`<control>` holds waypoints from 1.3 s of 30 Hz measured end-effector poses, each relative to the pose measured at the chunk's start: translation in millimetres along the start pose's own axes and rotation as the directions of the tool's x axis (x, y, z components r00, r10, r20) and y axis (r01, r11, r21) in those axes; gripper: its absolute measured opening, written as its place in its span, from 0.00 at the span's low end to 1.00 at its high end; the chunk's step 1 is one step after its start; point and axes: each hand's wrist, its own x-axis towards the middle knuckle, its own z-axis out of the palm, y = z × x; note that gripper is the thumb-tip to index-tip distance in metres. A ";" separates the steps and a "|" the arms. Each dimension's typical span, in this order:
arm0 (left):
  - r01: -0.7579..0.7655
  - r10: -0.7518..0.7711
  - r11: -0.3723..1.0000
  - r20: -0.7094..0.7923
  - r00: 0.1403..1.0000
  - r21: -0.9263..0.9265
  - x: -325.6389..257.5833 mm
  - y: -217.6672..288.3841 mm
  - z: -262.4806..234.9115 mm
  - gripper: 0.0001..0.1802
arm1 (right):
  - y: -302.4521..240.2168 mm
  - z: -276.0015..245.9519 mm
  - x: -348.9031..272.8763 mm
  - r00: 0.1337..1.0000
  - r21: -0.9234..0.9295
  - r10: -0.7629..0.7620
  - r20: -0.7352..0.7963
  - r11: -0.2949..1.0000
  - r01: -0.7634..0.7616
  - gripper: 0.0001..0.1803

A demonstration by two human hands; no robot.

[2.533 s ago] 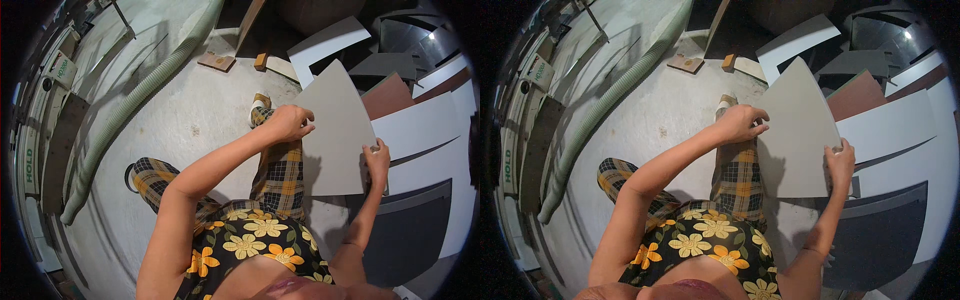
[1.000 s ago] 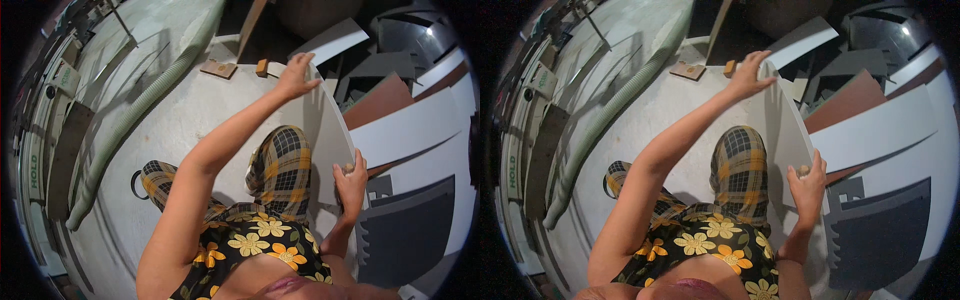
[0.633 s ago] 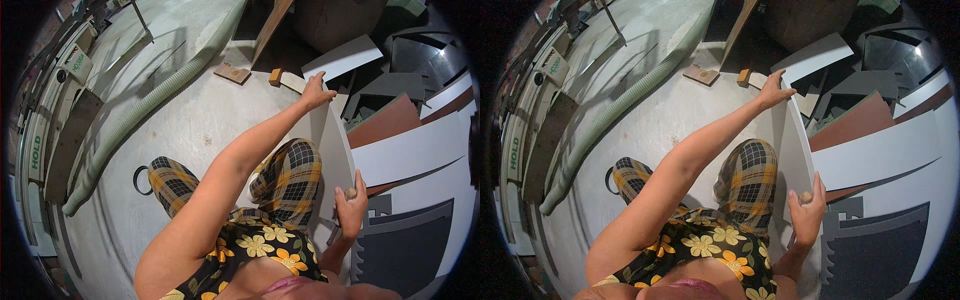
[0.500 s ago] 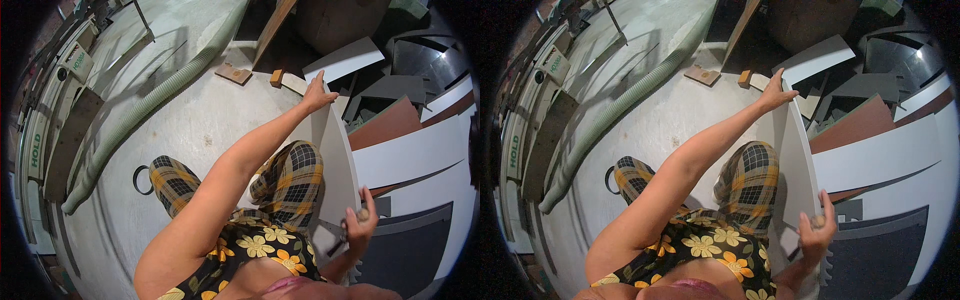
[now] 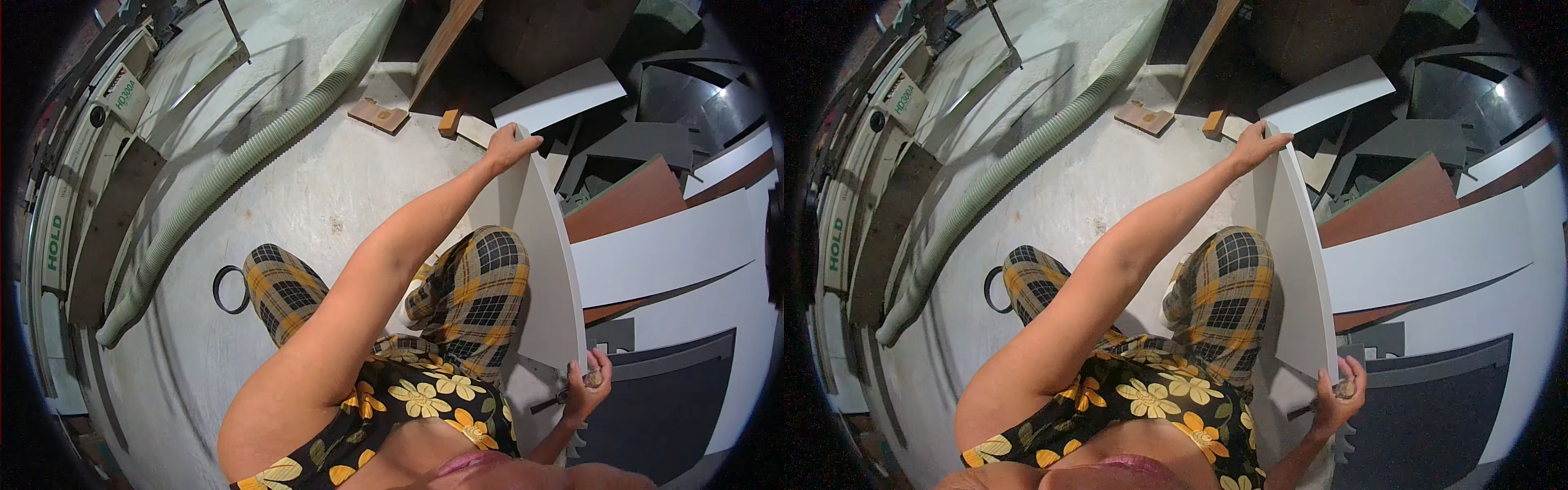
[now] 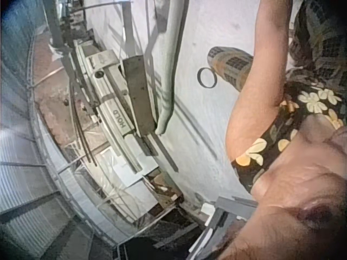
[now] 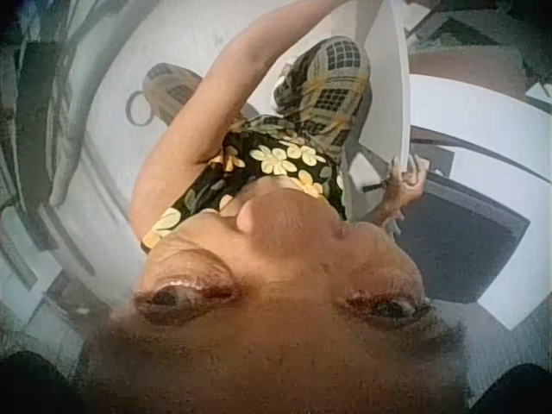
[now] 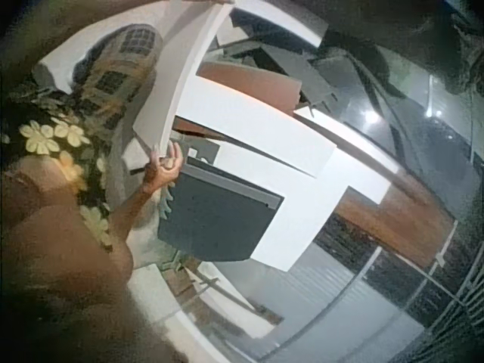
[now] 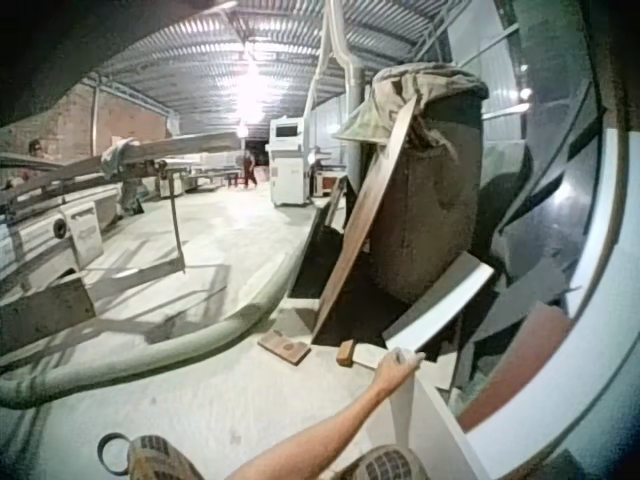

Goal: Wiping down and organizing furniture panel pieces on the floor of a woodworking workshop.

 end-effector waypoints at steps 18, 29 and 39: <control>-0.028 -0.047 0.975 -0.326 0.944 -0.221 -0.3 -32.9 -17.5 0.25 | 17.8 18.6 -18.8 0.908 -0.050 -0.417 0.042 0.907 0.419 0.14; -0.075 -0.071 0.983 -0.713 0.697 -0.171 -19.0 -22.0 -54.3 0.24 | -14.3 2.2 29.2 0.925 -0.139 -0.377 -0.050 0.919 0.368 0.10; -0.124 0.034 0.992 -0.896 0.444 -0.024 -60.9 -19.7 -211.2 0.26 | -61.4 75.1 110.8 0.922 0.098 -0.364 0.129 0.930 0.353 0.09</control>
